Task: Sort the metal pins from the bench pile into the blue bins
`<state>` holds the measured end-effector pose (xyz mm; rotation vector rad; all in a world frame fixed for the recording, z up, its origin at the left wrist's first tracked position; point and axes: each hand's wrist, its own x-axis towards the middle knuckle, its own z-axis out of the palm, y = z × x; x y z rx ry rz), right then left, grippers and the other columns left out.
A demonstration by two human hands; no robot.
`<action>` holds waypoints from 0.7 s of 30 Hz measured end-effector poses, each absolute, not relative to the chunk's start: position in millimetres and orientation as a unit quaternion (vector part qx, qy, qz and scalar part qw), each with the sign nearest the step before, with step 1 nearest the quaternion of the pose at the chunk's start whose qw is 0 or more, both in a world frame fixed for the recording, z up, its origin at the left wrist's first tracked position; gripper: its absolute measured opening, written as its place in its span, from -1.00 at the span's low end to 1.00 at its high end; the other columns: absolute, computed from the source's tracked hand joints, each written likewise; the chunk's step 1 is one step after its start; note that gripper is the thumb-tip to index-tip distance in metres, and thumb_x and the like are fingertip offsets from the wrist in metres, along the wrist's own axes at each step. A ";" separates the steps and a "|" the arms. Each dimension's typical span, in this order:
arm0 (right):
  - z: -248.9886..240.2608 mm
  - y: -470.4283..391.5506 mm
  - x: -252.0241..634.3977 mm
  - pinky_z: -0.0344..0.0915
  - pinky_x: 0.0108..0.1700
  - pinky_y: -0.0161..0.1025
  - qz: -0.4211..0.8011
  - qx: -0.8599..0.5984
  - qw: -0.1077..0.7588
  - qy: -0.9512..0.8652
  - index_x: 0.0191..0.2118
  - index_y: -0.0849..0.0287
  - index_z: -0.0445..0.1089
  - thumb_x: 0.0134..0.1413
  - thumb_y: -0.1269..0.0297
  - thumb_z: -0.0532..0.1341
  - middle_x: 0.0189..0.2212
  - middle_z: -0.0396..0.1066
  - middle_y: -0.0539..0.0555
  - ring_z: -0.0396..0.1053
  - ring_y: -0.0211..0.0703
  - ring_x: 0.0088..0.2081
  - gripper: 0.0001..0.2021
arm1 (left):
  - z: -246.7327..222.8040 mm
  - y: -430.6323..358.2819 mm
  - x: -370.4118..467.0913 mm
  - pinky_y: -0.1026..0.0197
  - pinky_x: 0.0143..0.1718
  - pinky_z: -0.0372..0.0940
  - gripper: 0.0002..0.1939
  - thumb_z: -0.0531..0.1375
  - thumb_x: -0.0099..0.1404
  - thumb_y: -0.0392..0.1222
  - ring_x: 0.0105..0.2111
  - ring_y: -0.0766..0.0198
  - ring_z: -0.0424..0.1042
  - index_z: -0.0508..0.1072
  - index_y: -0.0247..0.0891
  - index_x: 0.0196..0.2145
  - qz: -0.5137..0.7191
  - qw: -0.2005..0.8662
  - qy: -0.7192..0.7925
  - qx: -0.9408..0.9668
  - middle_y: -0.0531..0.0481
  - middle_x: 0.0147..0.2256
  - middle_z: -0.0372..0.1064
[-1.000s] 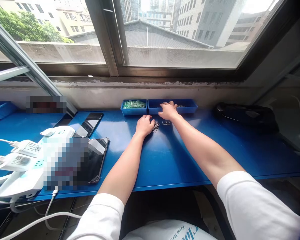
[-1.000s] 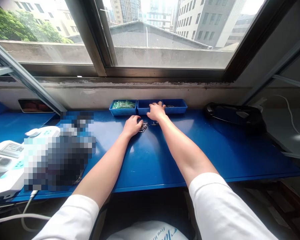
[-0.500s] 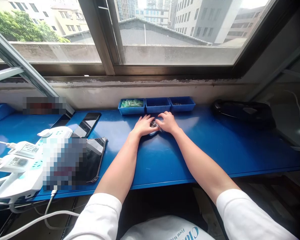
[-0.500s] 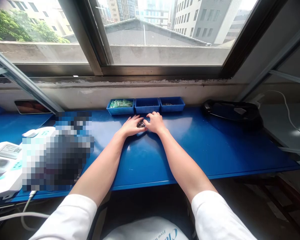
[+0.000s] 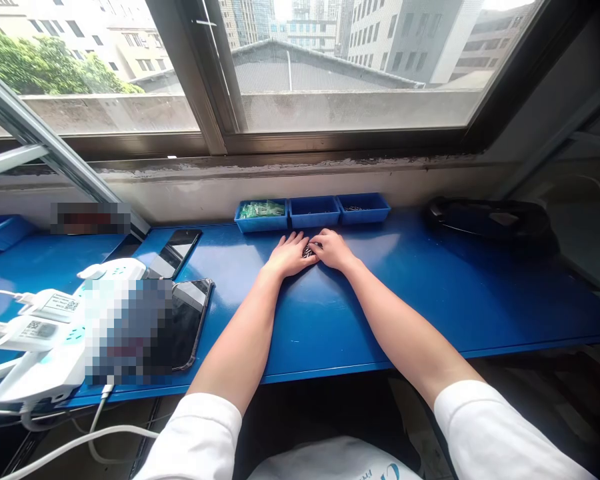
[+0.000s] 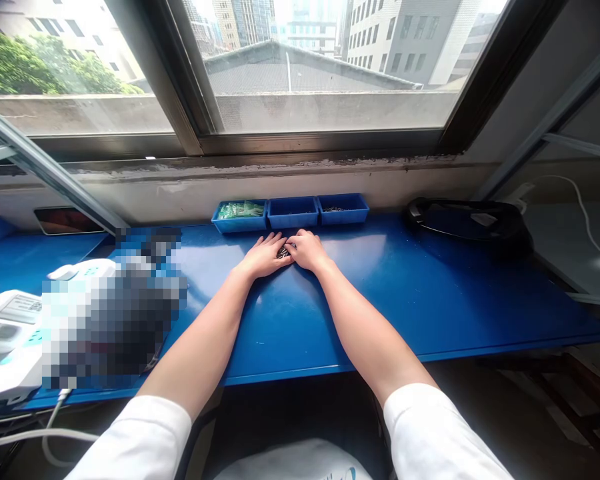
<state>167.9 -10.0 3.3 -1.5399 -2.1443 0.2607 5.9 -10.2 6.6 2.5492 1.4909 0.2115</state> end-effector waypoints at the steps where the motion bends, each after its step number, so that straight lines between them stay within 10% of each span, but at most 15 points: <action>1: 4.3 -10.5 168.3 0.19 -0.14 -0.22 0.101 -0.560 0.246 -0.784 -0.24 0.07 0.52 0.19 0.17 0.06 -0.26 0.38 0.09 0.31 -0.13 -0.18 -0.72 | 5.6 -9.8 6.2 -0.09 0.27 -0.15 -0.33 -0.06 0.29 0.20 0.31 -0.01 -0.13 0.11 -0.23 0.23 0.077 0.091 0.497 0.859 -0.18 0.30 -0.08; 21: -1.0 -0.4 169.1 0.24 -0.26 -0.31 0.162 -0.582 0.281 -0.746 -0.37 0.11 0.55 0.01 0.19 0.21 -0.35 0.50 0.04 0.41 -0.18 -0.31 -0.82 | 6.8 -12.5 12.5 0.06 0.13 0.15 -0.22 0.11 0.25 0.06 0.23 -0.07 0.09 -0.08 -0.23 0.31 0.158 0.191 0.501 0.829 -0.14 0.21 0.15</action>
